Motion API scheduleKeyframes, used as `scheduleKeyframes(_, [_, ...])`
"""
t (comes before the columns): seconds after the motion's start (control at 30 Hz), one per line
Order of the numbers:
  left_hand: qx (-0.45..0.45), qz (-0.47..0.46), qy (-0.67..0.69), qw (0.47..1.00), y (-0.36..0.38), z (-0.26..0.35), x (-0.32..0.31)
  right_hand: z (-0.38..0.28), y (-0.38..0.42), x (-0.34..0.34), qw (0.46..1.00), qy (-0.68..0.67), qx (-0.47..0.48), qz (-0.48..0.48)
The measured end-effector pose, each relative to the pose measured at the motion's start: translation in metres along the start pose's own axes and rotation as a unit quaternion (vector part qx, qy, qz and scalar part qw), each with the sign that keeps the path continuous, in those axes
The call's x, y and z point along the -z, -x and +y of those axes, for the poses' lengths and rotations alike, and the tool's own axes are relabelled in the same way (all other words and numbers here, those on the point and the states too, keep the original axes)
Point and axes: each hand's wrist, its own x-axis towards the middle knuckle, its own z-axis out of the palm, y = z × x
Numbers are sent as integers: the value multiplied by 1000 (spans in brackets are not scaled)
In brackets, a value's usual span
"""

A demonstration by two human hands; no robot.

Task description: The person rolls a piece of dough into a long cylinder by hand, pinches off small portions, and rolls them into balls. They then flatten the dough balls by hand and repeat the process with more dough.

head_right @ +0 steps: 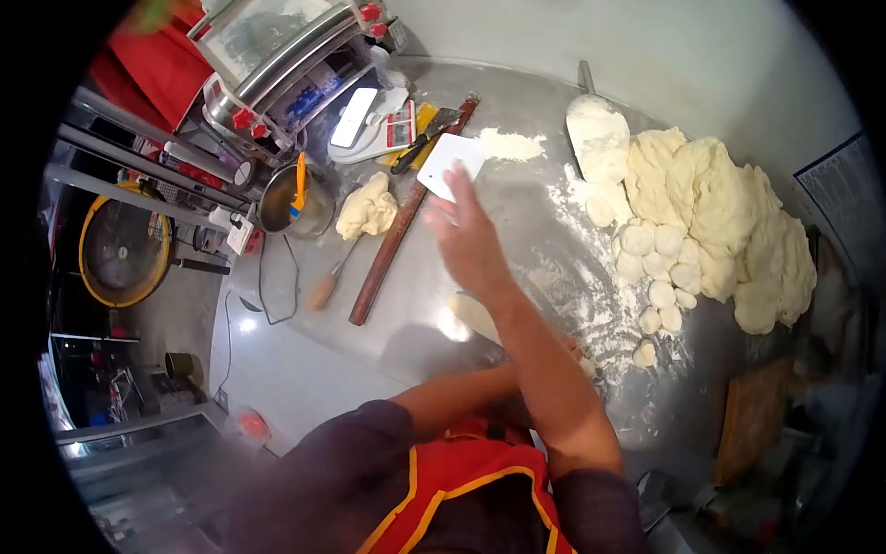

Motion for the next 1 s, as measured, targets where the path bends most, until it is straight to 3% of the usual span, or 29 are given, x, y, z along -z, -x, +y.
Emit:
scheduleKeyframes(0.03, [-12, -1, -60, 998, -2, 2, 1, -6, -3, -4, 998, 57, 16, 8])
scheduleKeyframes(0.07, [-56, -23, -294, 954, -7, -6, 6, -8, -5, -6, 993, 114, 31, 17])
scheduleKeyframes(0.1, [-94, -45, -509, 854, -10, -12, 9, -8, -1, 4, 990, 132, -10, 40])
scheduleKeyframes(0.13, [-93, 12, -404, 910, -9, -2, 8, -8, 8, 21, 985, 149, -52, 63])
scheduleKeyframes(0.2, [-88, 121, -176, 973, -11, 31, 6, 6, 37, 57, 984, 63, -100, 132])
scheduleKeyframes(0.23, [-68, 102, -310, 943, -14, 32, 6, 15, 54, 76, 974, 67, -114, 182])
scheduleKeyframes(0.3, [-27, 48, -556, 829, -18, 32, 3, 20, 96, 121, 945, 153, -171, 235])
scheduleKeyframes(0.33, [-12, 2, -523, 853, -21, 41, 7, 43, 122, 152, 948, 135, -144, 251])
scheduleKeyframes(0.4, [19, -102, -446, 889, -24, 68, 27, 88, 180, 217, 919, 178, -190, 295])
scheduleKeyframes(0.47, [-15, -97, -350, 932, -27, 64, 36, 63, 206, 212, 925, 150, -221, 272])
scheduleKeyframes(0.5, [29, -133, -355, 925, -31, 77, 40, 53, 212, 212, 928, 134, -233, 259])
scheduleKeyframes(0.57, [63, -174, -361, 914, -32, 86, 40, 43, 216, 208, 936, -71, -307, 159])
scheduleKeyframes(0.6, [53, -175, -360, 915, -33, 82, 39, 58, 216, 207, 955, -18, -267, 127])
scheduleKeyframes(0.67, [40, -163, -376, 911, -33, 76, 36, 58, 209, 198, 942, 50, -303, 133])
scheduleKeyframes(0.77, [39, -137, -427, 893, -29, 76, 32, 54, 210, 195, 923, 42, -348, 158])
scheduleKeyframes(0.87, [49, -114, -476, 871, -26, 92, 18, 70, 224, 190, 922, 50, -327, 201])
scheduleKeyframes(1.0, [20, -61, -509, 858, -26, 76, 8, 72, 225, 176, 903, 202, -279, 257])
